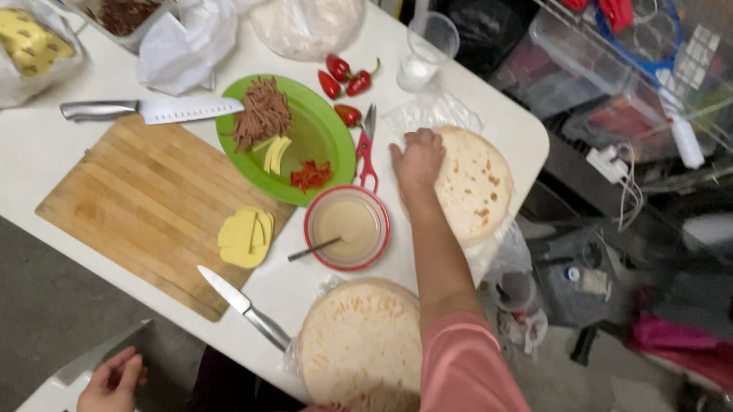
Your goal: The person places cheese strips from a green plate onto a flat tortilla on a cutting board, then spoons an orange sauce from a saucepan over the cheese. They place a second tortilla on top, press it down, and wrap the stacked tortillas in clear plastic wrap.
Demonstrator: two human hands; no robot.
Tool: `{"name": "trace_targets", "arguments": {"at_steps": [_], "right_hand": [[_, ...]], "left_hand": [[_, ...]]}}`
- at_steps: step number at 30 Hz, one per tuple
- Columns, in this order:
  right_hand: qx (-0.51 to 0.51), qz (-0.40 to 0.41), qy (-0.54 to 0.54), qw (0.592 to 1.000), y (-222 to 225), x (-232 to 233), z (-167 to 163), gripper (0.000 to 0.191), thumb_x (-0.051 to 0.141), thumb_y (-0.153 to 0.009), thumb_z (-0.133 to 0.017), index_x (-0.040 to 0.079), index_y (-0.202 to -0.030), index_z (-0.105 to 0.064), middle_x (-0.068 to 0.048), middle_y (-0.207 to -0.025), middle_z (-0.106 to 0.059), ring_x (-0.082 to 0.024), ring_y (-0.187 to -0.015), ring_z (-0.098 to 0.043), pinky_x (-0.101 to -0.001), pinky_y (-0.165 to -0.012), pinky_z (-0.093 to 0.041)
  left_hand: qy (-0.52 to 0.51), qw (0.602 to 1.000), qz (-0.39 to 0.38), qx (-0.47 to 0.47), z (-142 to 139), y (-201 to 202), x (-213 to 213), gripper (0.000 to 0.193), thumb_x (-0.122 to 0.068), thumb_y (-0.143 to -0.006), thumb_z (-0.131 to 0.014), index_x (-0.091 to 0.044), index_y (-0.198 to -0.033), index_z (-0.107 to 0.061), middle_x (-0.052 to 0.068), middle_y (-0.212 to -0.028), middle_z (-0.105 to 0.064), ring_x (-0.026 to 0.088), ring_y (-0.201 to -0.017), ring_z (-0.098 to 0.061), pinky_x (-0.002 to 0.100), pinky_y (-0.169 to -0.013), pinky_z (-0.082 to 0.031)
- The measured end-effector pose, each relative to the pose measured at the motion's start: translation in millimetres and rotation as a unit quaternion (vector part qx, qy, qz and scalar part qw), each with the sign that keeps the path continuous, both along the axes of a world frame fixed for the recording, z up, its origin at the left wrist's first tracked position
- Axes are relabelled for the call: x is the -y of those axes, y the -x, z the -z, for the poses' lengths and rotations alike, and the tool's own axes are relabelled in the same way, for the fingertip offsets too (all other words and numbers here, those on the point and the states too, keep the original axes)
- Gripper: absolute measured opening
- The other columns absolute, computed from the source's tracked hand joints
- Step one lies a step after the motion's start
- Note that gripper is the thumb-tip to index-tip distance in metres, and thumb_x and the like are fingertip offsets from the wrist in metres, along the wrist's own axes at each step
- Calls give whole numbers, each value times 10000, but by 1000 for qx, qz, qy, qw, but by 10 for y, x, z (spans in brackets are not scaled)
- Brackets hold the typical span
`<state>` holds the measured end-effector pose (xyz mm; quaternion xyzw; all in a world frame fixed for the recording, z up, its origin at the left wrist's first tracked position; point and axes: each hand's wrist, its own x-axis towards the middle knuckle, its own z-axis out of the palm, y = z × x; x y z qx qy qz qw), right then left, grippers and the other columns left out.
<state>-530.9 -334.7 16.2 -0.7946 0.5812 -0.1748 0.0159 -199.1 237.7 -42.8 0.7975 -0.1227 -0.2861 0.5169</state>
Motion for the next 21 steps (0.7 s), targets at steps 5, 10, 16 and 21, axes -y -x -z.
{"name": "trace_targets", "arguments": {"at_steps": [5,10,16,21], "right_hand": [[-74,53,128,988,-79,433,55,565,400,-673,-792,33,-1101,-757,-135,-1210,-643,-365,-1176,-477,-520,-1013,-369],[-8,87,29,996,-80,469,226,98,234,-882,-739,145,-912,-766,-92,-1062,-705,-344,-1143,-539,-556,-1045,-358],[344,54,35,937,116,514,213,143,226,-942,-752,94,-968,-703,-124,-1042,-699,-334,-1052,-626,-461,-995,-475],[243,53,30,968,210,307,16,358,198,-824,-814,84,-1143,-698,-157,-1155,-669,-392,-1144,-548,-489,-1013,-427]], "left_hand": [[-88,996,-7,-8,64,-112,-264,390,-143,-1005,-689,62,-1333,-645,214,-981,-718,245,-850,-706,372,-770,-594],[-106,993,-41,32,91,-69,-507,360,-131,-1040,-688,118,-1292,-627,248,-1089,-705,302,-941,-719,456,-810,-620],[-81,995,-61,-14,-111,-26,-363,359,-132,-978,-717,74,-1271,-684,193,-1054,-713,261,-885,-706,410,-765,-614],[-113,992,45,27,-473,-100,160,331,-194,-1008,-695,10,-1268,-715,119,-986,-742,159,-856,-665,297,-774,-526]]}}
